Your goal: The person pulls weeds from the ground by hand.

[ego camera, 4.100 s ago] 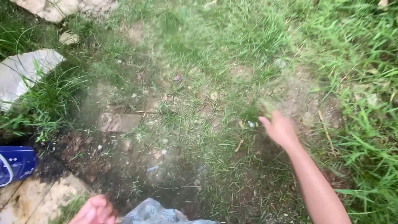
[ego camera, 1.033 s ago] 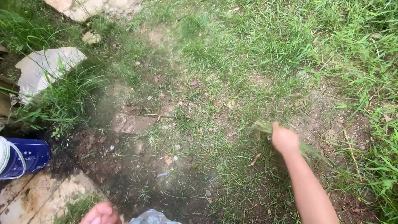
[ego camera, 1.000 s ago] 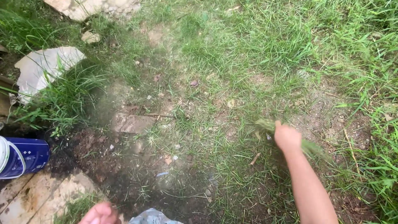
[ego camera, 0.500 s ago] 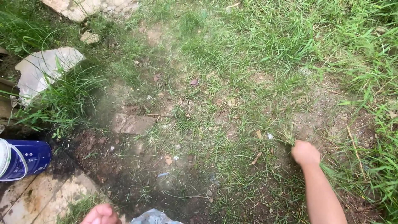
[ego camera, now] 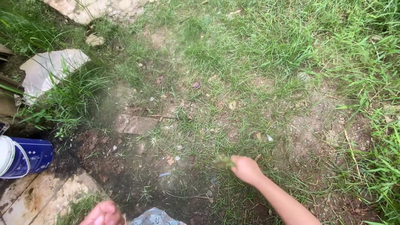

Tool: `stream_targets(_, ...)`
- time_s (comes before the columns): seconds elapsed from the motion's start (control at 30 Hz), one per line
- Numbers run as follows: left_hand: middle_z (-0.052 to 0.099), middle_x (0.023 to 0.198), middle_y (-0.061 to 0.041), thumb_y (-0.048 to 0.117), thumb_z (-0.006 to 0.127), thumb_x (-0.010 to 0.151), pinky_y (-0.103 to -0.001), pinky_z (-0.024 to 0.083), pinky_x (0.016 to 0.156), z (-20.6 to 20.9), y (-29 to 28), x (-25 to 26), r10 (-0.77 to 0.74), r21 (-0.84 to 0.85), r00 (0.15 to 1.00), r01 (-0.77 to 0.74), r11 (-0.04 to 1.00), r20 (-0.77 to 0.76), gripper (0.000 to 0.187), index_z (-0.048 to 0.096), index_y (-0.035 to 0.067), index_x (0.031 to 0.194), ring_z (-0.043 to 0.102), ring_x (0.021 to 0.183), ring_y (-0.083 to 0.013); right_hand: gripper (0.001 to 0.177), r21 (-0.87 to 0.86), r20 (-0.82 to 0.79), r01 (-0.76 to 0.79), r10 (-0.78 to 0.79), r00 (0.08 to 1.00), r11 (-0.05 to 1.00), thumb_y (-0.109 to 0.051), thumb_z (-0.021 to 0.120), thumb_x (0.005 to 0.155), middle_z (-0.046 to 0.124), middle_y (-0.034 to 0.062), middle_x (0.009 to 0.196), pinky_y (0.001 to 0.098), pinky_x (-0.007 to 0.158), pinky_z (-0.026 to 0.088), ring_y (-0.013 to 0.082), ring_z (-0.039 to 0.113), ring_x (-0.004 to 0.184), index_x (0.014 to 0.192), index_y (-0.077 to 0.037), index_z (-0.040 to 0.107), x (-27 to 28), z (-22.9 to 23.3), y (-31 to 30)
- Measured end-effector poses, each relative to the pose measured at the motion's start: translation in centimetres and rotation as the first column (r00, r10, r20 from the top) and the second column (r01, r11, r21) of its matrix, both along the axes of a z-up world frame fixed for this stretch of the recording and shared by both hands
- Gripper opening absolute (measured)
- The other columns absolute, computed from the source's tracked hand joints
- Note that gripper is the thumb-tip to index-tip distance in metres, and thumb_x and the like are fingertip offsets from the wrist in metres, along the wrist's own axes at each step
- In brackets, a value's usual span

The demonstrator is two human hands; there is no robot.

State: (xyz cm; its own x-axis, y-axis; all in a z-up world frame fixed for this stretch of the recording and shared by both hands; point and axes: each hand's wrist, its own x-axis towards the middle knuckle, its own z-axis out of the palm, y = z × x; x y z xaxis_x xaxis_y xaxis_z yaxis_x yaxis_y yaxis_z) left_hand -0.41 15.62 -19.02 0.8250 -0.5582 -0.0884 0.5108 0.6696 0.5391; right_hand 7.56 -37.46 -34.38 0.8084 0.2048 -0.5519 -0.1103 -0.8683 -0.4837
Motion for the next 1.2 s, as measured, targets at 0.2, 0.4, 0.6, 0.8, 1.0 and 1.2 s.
stream_targets(0.2,0.051,0.092,-0.013,0.019,0.058,0.102,-0.042,0.047,0.074,0.4,1.6,-0.7,0.033,0.172,0.999,-0.028,0.985,-0.025,0.036,0.050,-0.003,0.130,0.052,0.084,-0.0275,0.035,-0.222,0.217,0.295,-0.248,0.944,0.929,-0.042,0.055,0.098,0.067,0.0090,0.083,0.0397,0.060,0.060,0.0241,0.070,0.072,0.100,-0.008,0.060,3.8,-2.5,-4.8)
stream_targets(0.4,0.050,0.091,-0.013,0.017,0.056,0.102,-0.042,0.047,0.073,2.7,-0.3,-0.3,0.103,0.246,0.993,-0.088,0.965,-0.052,0.032,0.052,-0.004,0.125,0.053,0.086,-0.0289,0.084,-0.519,-0.236,0.067,-0.219,0.947,0.852,-0.087,0.047,0.085,0.077,0.0034,0.091,0.0333,0.077,0.061,0.0156,0.079,0.088,0.088,-0.006,0.071,3.5,1.9,-3.3)
stream_targets(0.6,0.051,0.090,-0.013,0.019,0.057,0.100,-0.042,0.047,0.073,4.2,-1.5,-0.6,0.116,0.266,0.986,-0.079,0.961,-0.124,0.032,0.050,-0.002,0.124,0.053,0.086,-0.0285,0.049,-0.495,-0.207,0.148,-0.282,0.937,0.856,-0.052,0.059,0.094,0.074,0.0124,0.116,0.0451,0.089,0.059,0.0291,0.074,0.107,0.112,-0.010,0.077,3.3,-3.6,-4.3)
stream_targets(0.8,0.050,0.091,-0.013,0.020,0.058,0.100,-0.041,0.046,0.075,4.0,-1.0,-0.8,0.069,0.257,0.992,-0.041,0.966,-0.103,0.033,0.050,-0.001,0.124,0.053,0.088,-0.0286,0.030,-0.476,-0.241,0.066,-0.202,0.949,0.877,-0.017,0.055,0.096,0.077,0.0133,0.118,0.0448,0.090,0.061,0.0303,0.076,0.106,0.114,-0.008,0.078,2.6,-4.2,-3.7)
stream_targets(1.0,0.049,0.091,-0.013,0.019,0.057,0.102,-0.041,0.046,0.075,3.8,-1.2,-1.3,0.086,0.241,0.992,-0.061,0.969,-0.096,0.031,0.050,-0.002,0.123,0.053,0.087,-0.0281,0.029,-0.351,-0.258,0.030,-0.127,0.958,0.936,-0.015,0.053,0.097,0.076,0.0141,0.114,0.0442,0.091,0.059,0.0296,0.074,0.104,0.114,-0.006,0.075,2.5,-4.4,-5.0)
stream_targets(1.2,0.050,0.091,-0.012,0.017,0.058,0.099,-0.043,0.048,0.077,5.5,-2.2,-1.6,0.140,0.251,0.972,-0.089,0.964,-0.189,0.031,0.050,-0.001,0.122,0.055,0.087,-0.0265,0.032,0.066,-0.278,0.156,-0.132,0.952,0.986,-0.023,0.045,0.101,0.066,0.0191,0.115,0.0395,0.080,0.063,0.0260,0.075,0.085,0.116,-0.003,0.066,3.9,-7.1,-9.0)
